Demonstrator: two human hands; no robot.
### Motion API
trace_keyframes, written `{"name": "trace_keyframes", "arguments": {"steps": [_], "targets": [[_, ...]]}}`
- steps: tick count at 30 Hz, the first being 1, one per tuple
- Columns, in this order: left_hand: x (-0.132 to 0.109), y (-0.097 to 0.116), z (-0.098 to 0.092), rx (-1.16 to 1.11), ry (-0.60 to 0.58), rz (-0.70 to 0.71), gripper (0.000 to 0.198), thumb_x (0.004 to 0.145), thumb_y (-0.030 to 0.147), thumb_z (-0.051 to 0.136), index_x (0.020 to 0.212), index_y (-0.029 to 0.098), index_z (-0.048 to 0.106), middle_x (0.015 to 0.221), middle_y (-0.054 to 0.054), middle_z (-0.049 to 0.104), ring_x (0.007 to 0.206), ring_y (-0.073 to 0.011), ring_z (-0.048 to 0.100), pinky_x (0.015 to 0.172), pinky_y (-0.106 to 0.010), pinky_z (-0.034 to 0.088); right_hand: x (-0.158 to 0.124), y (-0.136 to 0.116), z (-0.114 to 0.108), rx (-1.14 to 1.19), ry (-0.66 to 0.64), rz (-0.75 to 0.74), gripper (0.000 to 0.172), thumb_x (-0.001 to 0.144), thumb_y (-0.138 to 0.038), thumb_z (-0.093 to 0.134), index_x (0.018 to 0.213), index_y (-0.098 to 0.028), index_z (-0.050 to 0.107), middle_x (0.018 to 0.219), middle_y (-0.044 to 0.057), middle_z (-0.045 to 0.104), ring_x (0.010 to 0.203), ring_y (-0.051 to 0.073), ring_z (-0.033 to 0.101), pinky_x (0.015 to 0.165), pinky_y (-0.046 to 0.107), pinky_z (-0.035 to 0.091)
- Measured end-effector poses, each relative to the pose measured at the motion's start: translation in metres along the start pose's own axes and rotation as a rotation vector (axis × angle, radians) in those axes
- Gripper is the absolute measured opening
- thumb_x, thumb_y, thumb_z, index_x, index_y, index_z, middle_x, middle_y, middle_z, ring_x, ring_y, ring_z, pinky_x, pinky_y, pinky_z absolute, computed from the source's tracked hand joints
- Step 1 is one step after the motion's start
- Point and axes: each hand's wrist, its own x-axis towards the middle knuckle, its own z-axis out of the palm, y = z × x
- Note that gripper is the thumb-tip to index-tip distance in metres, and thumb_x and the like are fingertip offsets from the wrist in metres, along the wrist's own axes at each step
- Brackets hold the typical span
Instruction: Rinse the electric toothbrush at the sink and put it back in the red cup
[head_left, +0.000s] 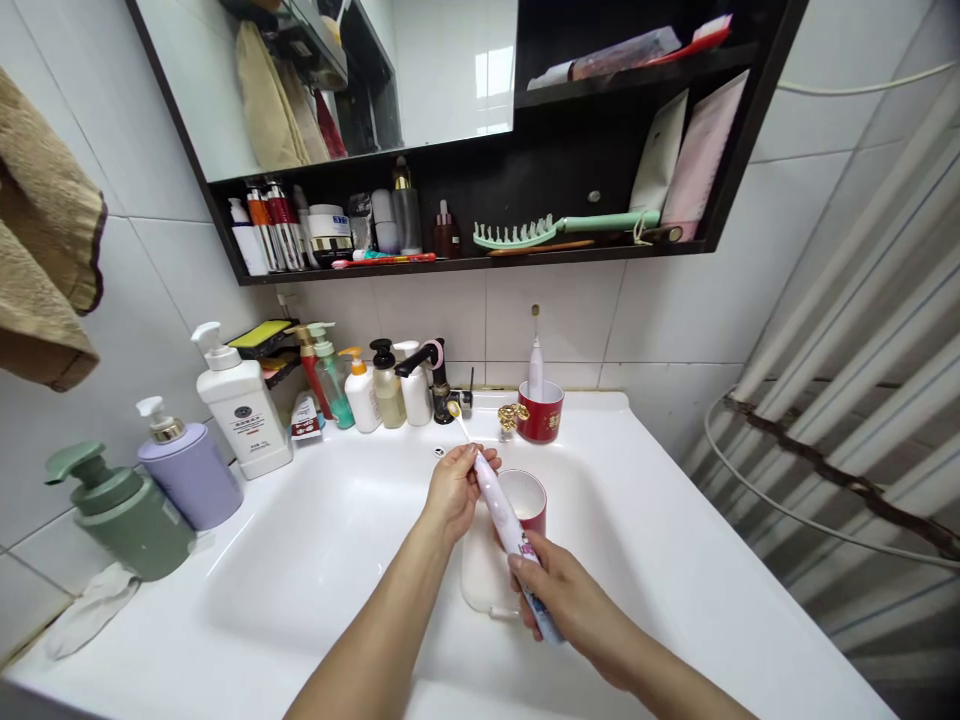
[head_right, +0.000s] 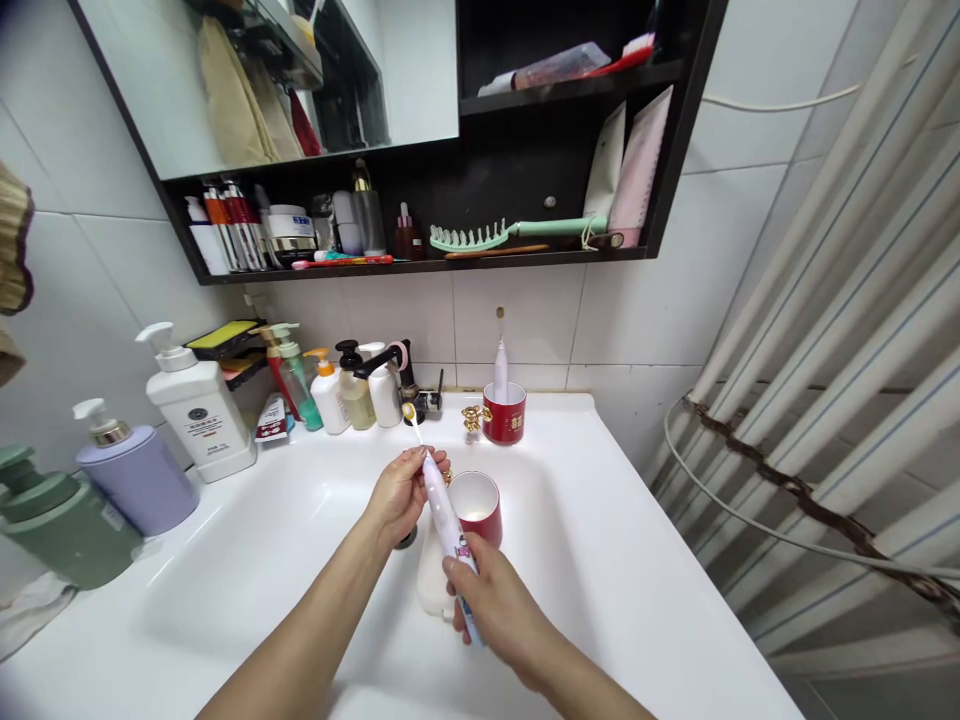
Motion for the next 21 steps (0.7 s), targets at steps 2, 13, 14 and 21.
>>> {"name": "trace_keyframes", "arguments": {"steps": [2,13,14,21], "targets": [[0.001,-0.002,0.0,-0.012,0.019,-0.012,0.006,0.064,0.017,0.049,0.067,0.013,0.048,0.061,-0.004,0.058,0.056,-0.0106,0.055,0.059,-0.025,0.043,0.0,0.0,-0.001,-0.026,0.004,0.019,0.022,0.07,-0.039,0.038,0.073,-0.017,0.035,0.058,-0.005,0.04,0.039,0.003,0.037,0.037,0.018,0.031],[0.004,-0.003,-0.004,-0.063,0.193,0.031,0.004,0.064,0.012,0.048,0.061,0.013,0.046,0.054,-0.001,0.055,0.05,-0.0087,0.053,0.055,-0.022,0.043,0.004,0.003,0.0,-0.112,-0.021,0.037,0.021,0.073,-0.04,0.03,0.074,-0.019,0.033,0.056,-0.006,0.037,0.038,0.003,0.034,0.034,0.016,0.029],[0.004,-0.003,-0.004,-0.07,0.206,0.034,0.005,0.064,0.011,0.048,0.06,0.013,0.046,0.053,0.0,0.055,0.049,-0.0085,0.053,0.054,-0.022,0.043,0.004,0.002,0.001,-0.062,-0.056,0.067,0.022,0.073,-0.041,0.029,0.074,-0.019,0.032,0.056,-0.006,0.037,0.037,0.002,0.033,0.033,0.016,0.029],[0.008,-0.003,-0.008,-0.05,0.227,0.039,0.006,0.064,0.011,0.048,0.059,0.013,0.046,0.052,0.0,0.054,0.048,-0.008,0.053,0.052,-0.021,0.043,0.004,0.004,0.006,-0.245,0.032,0.041,0.017,0.074,-0.036,0.028,0.069,-0.019,0.031,0.055,-0.006,0.037,0.036,0.003,0.034,0.032,0.016,0.029]]}}
